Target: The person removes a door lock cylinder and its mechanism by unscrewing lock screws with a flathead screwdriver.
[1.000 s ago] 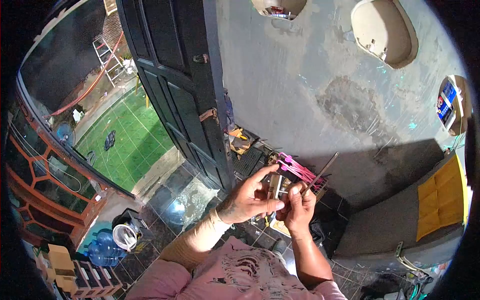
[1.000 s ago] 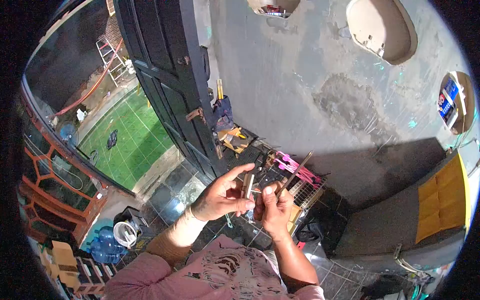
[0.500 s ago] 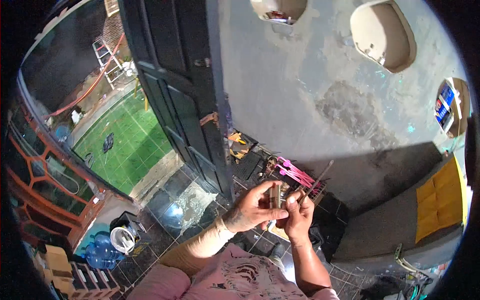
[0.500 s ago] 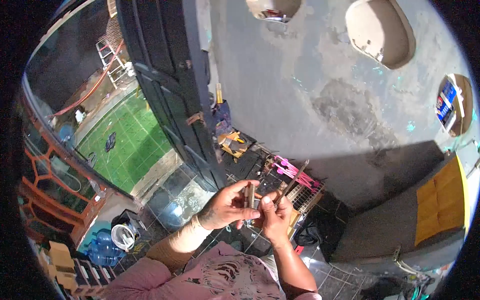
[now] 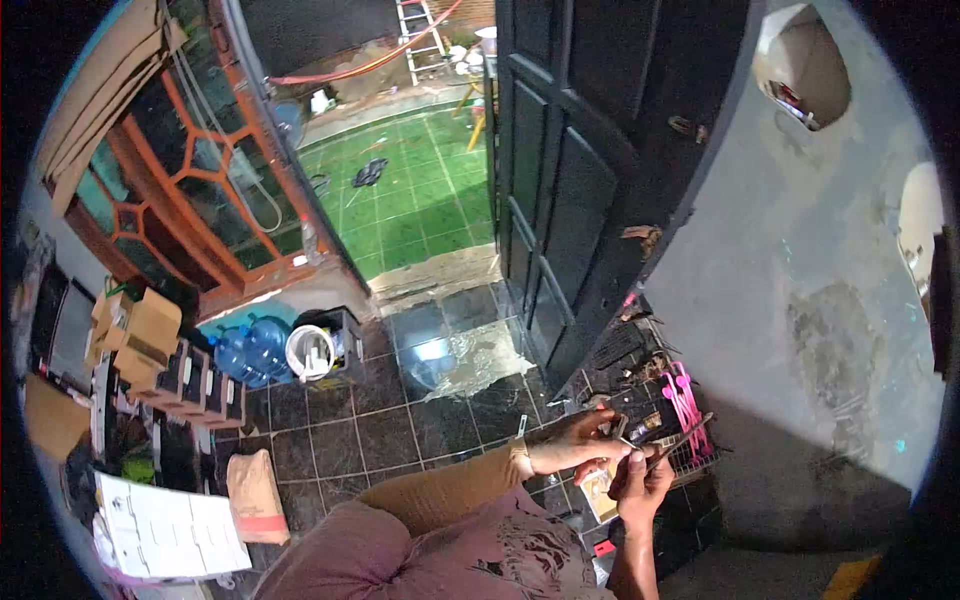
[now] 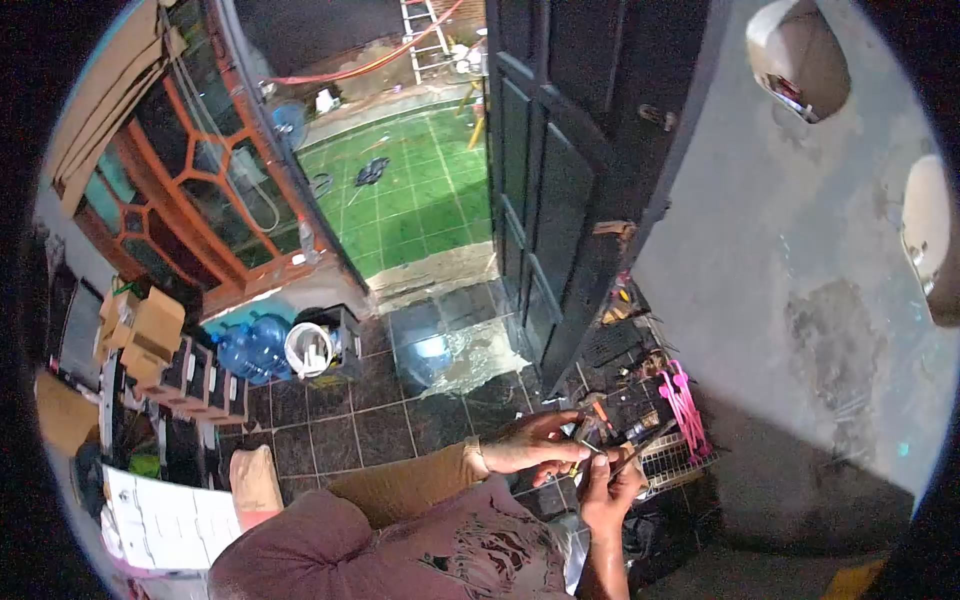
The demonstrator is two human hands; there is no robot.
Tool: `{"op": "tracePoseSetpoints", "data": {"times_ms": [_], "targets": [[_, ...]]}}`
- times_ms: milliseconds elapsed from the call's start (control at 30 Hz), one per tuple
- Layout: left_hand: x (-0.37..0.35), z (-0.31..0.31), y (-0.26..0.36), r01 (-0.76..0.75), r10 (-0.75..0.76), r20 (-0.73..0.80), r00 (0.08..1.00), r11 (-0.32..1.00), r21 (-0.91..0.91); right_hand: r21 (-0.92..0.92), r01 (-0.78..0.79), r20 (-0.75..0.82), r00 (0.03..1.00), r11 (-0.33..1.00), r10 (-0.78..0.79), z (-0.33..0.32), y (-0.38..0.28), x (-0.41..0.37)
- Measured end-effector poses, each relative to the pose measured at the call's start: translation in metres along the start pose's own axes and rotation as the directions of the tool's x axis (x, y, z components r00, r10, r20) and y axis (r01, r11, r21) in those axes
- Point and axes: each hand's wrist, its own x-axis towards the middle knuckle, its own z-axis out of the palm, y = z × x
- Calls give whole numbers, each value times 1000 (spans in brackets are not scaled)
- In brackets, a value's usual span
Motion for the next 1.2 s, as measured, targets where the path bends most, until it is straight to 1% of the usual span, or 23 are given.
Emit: {"op": "tracePoseSetpoints", "data": {"times_ms": [67,133,167,200,267,333,367,433,467,500,533,567,633,700,733,833,933,967,1033,1067,1100,1133,1200], "targets": [[-8,-1,9,65,-66,32,997,997,40,-190,46,88,996,981,-30,-3,2,1],[-12,1,2,118,-116,30,993,990,-72,-359,134,179,981,924,-73,-5,-10,0],[-9,2,-3,139,-135,41,990,983,-123,-398,279,209,955,874,-210,-8,-8,2],[-7,5,-10,138,-115,120,986,968,-210,-365,233,177,968,902,-179,-10,-8,0],[-6,19,-24,-12,16,51,999,997,-75,-307,115,138,988,945,-76,-21,-9,-3],[-8,37,-34,-206,207,-12,978,976,68,-51,-57,158,985,997,64,-32,-15,-6],[-10,38,-31,-71,73,-9,997,987,147,24,-108,194,976,994,101,-39,-19,-8],[-5,58,-41,-268,267,37,963,936,229,108,-227,240,951,968,196,-51,-44,-16],[-5,63,-35,-239,221,91,971,913,331,149,-276,262,937,950,231,-60,-41,-19],[1,71,-44,-393,371,130,920,855,338,192,-325,285,921,926,265,-70,-37,-22],[-4,85,-35,-250,251,49,967,888,387,155,-377,317,894,913,316,-79,-49,-23],[-9,100,-26,-101,131,-43,990,899,427,152,-338,283,915,929,287,-84,-42,-27],[-2,117,-45,-73,128,-121,984,923,379,8,-212,145,967,977,209,-99,-29,-37],[-1,134,-58,-76,132,-167,977,949,307,-45,168,105,981,985,-163,-111,-11,-42],[0,140,-62,-59,117,-171,978,949,310,-82,135,65,989,987,-130,-116,-11,-47],[1,155,-73,-56,79,-186,979,990,128,-390,427,133,903,816,-409,-124,-27,-50],[2,168,-82,18,-14,-351,936,1000,9,-542,407,85,897,735,-434,-125,-17,-55],[-2,168,-78,-44,43,-291,956,999,3,-504,422,77,891,754,-448,-122,-19,-56],[-9,172,-72,-6,-11,-336,942,999,-52,-495,419,92,897,762,-433,-118,-14,-54],[-14,171,-69,-56,54,-303,952,998,3,-346,324,47,943,881,-328,-111,-11,-54],[-16,166,-74,-108,129,-284,950,990,88,-257,357,33,932,898,-361,-112,15,-50],[-12,156,-79,-181,268,-291,919,939,292,-117,283,-3,959,952,-285,-99,15,-49],[-18,131,-75,-182,363,-267,893,833,523,122,143,36,988,982,-148,-76,9,-43]]}}
